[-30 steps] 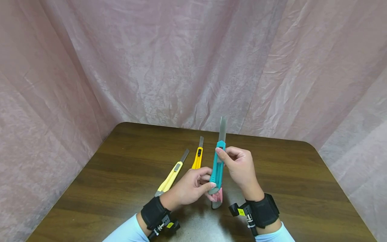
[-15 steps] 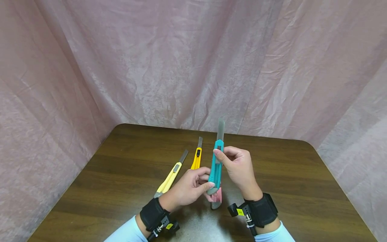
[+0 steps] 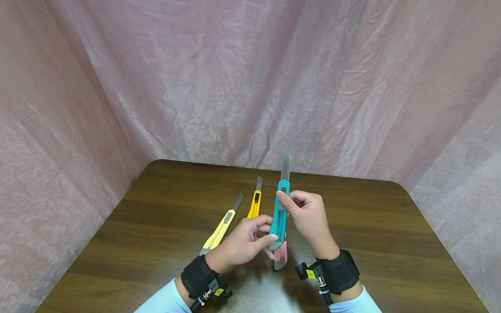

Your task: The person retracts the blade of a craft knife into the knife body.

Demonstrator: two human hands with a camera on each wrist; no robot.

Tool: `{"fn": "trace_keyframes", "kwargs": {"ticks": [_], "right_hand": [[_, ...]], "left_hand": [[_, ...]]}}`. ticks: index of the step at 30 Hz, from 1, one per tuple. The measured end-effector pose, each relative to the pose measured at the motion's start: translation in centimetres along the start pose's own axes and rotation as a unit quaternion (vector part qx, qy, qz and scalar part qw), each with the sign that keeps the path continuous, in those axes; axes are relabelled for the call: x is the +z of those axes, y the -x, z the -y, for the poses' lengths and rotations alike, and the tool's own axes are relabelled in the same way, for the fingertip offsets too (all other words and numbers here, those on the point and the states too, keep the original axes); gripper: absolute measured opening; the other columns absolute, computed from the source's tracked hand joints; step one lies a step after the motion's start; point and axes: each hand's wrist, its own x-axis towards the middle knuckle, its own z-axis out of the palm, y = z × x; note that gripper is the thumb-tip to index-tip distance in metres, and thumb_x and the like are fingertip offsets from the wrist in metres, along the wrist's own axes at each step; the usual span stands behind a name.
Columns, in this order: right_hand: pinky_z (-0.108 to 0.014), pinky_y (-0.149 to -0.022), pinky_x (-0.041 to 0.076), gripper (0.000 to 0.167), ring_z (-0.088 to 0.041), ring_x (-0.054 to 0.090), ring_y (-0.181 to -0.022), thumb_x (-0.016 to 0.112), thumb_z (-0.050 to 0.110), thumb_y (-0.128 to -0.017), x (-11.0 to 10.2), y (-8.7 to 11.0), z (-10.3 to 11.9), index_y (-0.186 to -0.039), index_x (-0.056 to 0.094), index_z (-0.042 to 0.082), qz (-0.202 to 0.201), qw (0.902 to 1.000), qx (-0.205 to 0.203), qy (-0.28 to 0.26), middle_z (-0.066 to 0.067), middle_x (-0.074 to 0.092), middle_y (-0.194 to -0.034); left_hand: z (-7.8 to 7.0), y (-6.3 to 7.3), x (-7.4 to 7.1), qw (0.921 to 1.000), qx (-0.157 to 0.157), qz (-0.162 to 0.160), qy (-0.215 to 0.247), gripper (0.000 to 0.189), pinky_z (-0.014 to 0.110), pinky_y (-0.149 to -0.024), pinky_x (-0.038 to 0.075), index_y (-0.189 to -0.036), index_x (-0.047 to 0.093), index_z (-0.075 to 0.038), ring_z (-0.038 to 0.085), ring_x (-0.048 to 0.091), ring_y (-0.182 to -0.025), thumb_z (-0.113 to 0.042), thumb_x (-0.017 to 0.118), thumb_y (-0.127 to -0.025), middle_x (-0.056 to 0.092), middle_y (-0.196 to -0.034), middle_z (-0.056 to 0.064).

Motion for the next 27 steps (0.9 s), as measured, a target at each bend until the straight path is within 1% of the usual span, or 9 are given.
{"fn": "trace_keyframes", "kwargs": {"ticks": [3,5,10,15,17,19,22,25,27], "right_hand": [[-0.024,-0.048,0.044,0.027,-0.012,0.048,-0.058,0.073,0.019,-0.097,0.03,0.04,0.06,-0.073,0.073,0.006,0.0,1.0,-0.004,-0.002,-0.013,0.056,-0.063],[-0.023,-0.048,0.044,0.027,-0.012,0.048,-0.058,0.073,0.019,-0.097,0.03,0.05,0.13,-0.074,0.074,0.006,-0.002,1.0,-0.004,-0.001,-0.013,0.056,-0.062],[-0.023,-0.048,0.044,0.022,-0.013,0.049,-0.059,0.074,0.019,-0.096,0.03,0.06,0.16,-0.079,0.077,0.006,-0.003,1.0,-0.004,0.002,-0.013,0.058,-0.065],[-0.023,-0.05,0.046,0.016,-0.014,0.051,-0.061,0.074,0.019,-0.096,0.05,0.03,0.03,-0.088,0.079,0.005,0.003,1.0,-0.002,-0.004,-0.004,0.064,-0.069],[-0.023,-0.052,0.049,0.018,-0.016,0.053,-0.062,0.074,0.02,-0.096,0.05,0.01,-0.06,-0.088,0.079,0.005,0.001,1.0,0.003,-0.004,-0.003,0.064,-0.069],[-0.024,-0.055,0.052,0.019,-0.019,0.056,-0.064,0.074,0.021,-0.096,0.03,0.01,-0.04,-0.087,0.079,0.005,0.0,0.9999,0.011,-0.003,-0.002,0.066,-0.07],[-0.026,-0.058,0.056,0.024,-0.026,0.058,-0.067,0.074,0.024,-0.096,-0.01,-0.01,-0.06,-0.082,0.078,0.005,0.002,0.9997,0.025,0.002,-0.003,0.066,-0.069],[-0.027,-0.056,0.054,0.028,-0.025,0.056,-0.065,0.074,0.025,-0.097,-0.05,-0.01,-0.07,-0.077,0.076,0.005,0.006,0.9996,0.026,0.006,-0.005,0.062,-0.066],[-0.026,-0.053,0.05,0.029,-0.021,0.053,-0.063,0.073,0.025,-0.097,-0.07,0.02,-0.08,-0.075,0.074,0.006,0.006,0.9998,0.019,0.007,-0.007,0.058,-0.064]], "left_hand": [[0.0,0.0,0.02,1.0,0.002,0.0,0.001,0.029,0.052,-0.073,0.066,-0.129,0.057,0.0,0.05,0.069,-0.096,-0.008,0.062,-0.102,0.072,-0.118,0.028],[-0.03,-0.02,0.05,1.0,0.004,0.001,0.005,0.029,0.051,-0.072,0.066,-0.129,0.057,0.001,0.056,0.067,-0.097,-0.008,0.062,-0.102,0.071,-0.118,0.029],[-0.15,-0.05,0.1,1.0,0.007,-0.002,-0.001,0.029,0.044,-0.073,0.068,-0.129,0.057,0.002,0.056,0.067,-0.095,-0.009,0.062,-0.102,0.071,-0.117,0.03],[-0.36,0.01,0.14,0.9992,0.004,-0.022,-0.032,0.028,0.038,-0.073,0.068,-0.127,0.059,-0.002,0.044,0.073,-0.093,-0.011,0.064,-0.101,0.074,-0.115,0.024],[-0.44,0.05,0.15,0.9989,0.003,-0.027,-0.039,0.027,0.037,-0.073,0.068,-0.127,0.06,-0.003,0.042,0.074,-0.093,-0.011,0.065,-0.101,0.075,-0.115,0.022],[-0.44,0.07,0.17,0.9988,0.003,-0.03,-0.039,0.027,0.037,-0.074,0.068,-0.127,0.06,-0.003,0.043,0.074,-0.092,-0.011,0.065,-0.101,0.075,-0.115,0.022],[-0.39,0.07,0.19,0.9994,0.003,-0.029,-0.02,0.027,0.039,-0.074,0.068,-0.126,0.059,-0.002,0.052,0.071,-0.092,-0.01,0.064,-0.101,0.073,-0.115,0.026],[-0.33,0.08,0.19,0.9996,0.0,-0.028,-0.002,0.026,0.041,-0.074,0.067,-0.125,0.059,-0.001,0.056,0.069,-0.091,-0.01,0.064,-0.101,0.072,-0.115,0.03],[-0.33,0.09,0.18,0.9996,-0.002,-0.027,0.003,0.025,0.042,-0.074,0.067,-0.123,0.059,0.0,0.057,0.069,-0.09,-0.01,0.064,-0.101,0.072,-0.115,0.03]]}}
